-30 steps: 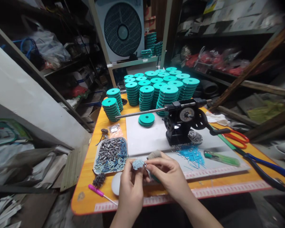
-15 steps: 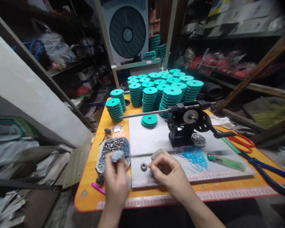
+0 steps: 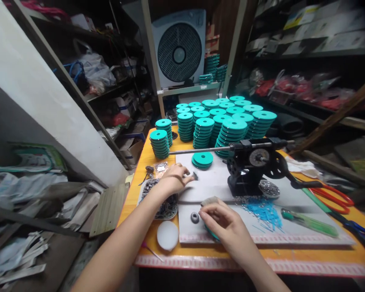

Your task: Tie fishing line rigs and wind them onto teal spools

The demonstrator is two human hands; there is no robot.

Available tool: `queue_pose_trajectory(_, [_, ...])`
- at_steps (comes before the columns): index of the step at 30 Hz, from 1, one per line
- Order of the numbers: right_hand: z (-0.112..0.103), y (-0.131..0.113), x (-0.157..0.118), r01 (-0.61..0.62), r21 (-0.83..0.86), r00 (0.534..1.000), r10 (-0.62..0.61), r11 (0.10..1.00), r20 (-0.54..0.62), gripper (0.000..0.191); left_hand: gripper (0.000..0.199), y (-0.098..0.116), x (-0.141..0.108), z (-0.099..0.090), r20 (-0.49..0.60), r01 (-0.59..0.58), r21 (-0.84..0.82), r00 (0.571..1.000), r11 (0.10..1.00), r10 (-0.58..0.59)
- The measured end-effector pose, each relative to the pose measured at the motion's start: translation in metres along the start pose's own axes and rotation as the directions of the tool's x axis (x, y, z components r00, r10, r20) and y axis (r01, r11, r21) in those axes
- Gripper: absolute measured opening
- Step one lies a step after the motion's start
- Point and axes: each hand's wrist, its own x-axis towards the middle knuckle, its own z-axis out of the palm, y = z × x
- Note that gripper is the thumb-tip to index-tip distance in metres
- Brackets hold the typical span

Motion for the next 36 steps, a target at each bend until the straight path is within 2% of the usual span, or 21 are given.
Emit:
queue_pose_trajectory(2, [0.000, 0.000, 0.000, 0.004, -0.027, 1.000, -0.004, 1.000, 0.003, 0.021, 0.026, -0.014, 0.006, -0.007, 0.038, 0.001, 0.065, 0.999, 0.998, -0.003])
queue_pose_trajectory(6, [0.000, 0.001, 0.000, 0.014, -0.051, 1.000, -0.013, 0.999, 0.018, 0.021, 0.028, -0.046, 0.009, -0.036, 0.117, 0.045, 0.194, 0.991, 0.980, -0.069])
queue_pose_trajectory(9, [0.000, 0.002, 0.000, 0.019, -0.070, 1.000, -0.018, 0.997, 0.015, 0.022, 0.031, -0.060, 0.012, -0.046, 0.211, 0.044, 0.265, 0.972, 0.963, -0.102])
queue_pose_trajectory(13, [-0.001, 0.002, -0.002, 0.031, -0.102, 1.000, -0.030, 0.994, 0.003, 0.022, 0.030, -0.065, 0.021, -0.038, 0.304, 0.011, 0.294, 0.947, 0.956, -0.104])
queue_pose_trajectory(19, [0.000, -0.002, -0.002, 0.025, -0.122, 1.000, -0.024, 0.992, 0.011, 0.022, 0.029, -0.074, 0.029, -0.033, 0.364, -0.014, 0.273, 0.927, 0.962, -0.090])
queue_pose_trajectory(25, [0.001, -0.004, 0.001, 0.003, -0.085, 1.000, -0.001, 0.996, 0.029, 0.022, 0.029, -0.079, 0.032, -0.044, 0.341, -0.002, 0.250, 0.936, 0.968, -0.086])
queue_pose_trajectory(29, [0.001, -0.004, 0.003, -0.006, -0.059, 0.998, 0.009, 0.998, 0.055, 0.024, 0.031, -0.078, 0.028, -0.042, 0.293, 0.022, 0.266, 0.950, 0.964, -0.103])
queue_pose_trajectory(36, [0.001, -0.004, 0.001, 0.005, -0.086, 0.998, 0.000, 0.996, 0.055, 0.024, 0.028, -0.073, 0.027, -0.032, 0.394, 0.007, 0.239, 0.913, 0.971, -0.104])
